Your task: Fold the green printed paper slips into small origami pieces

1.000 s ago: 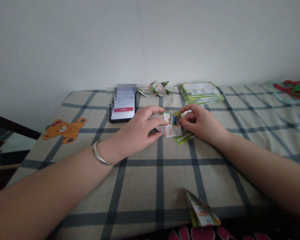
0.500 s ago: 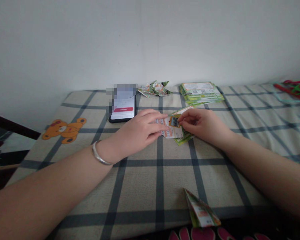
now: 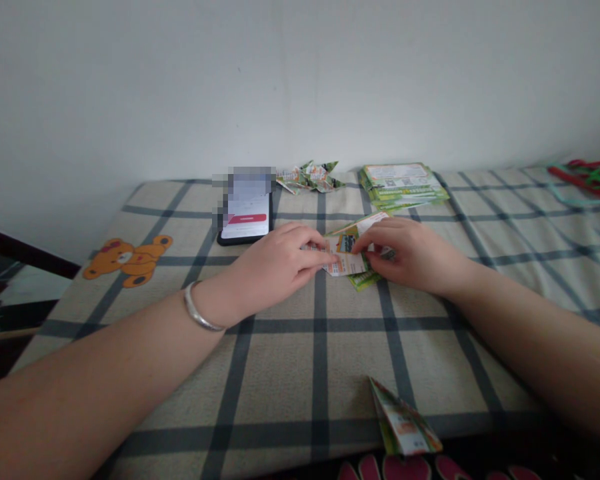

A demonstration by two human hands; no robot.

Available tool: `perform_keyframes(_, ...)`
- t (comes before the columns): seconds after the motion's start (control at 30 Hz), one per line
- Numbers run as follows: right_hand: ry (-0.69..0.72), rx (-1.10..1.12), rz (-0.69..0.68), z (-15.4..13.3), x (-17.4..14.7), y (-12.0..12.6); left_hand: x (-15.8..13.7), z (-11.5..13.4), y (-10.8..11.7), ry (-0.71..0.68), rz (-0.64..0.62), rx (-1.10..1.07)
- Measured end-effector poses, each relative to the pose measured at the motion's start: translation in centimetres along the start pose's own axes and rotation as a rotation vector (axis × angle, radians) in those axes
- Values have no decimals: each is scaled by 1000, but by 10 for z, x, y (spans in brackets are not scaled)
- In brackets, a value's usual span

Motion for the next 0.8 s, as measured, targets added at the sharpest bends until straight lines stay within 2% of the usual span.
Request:
perform_keyframes(0.13,139,-82,-48,-1,-1,4,0,0,-2,9,-12,-33)
perform_keyframes(0.4,294,-151,-55,-8,-3,10,-1,-2,-1,4,57,-54)
perform_keyframes(0.5,309,-178,-29,-10,-3,14,1,3,1,-72,48,-61)
perform_keyframes(0.63,290,-89,-89,-7,-3,12,1,9,1,-188,34,-72)
perform_keyframes(0.8,245,107,-131,-3,-2,7,0,10,2,-210,18,-79)
Point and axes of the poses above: each hand's wrist, its own x-axis towards the middle knuckle, its own y-axis out of the back of the hand, z = x × y, the point moved 4 cm from there along x, towards the middle knuckle, and after that the axes turned 10 degrees about x, right-handed, at the moved point
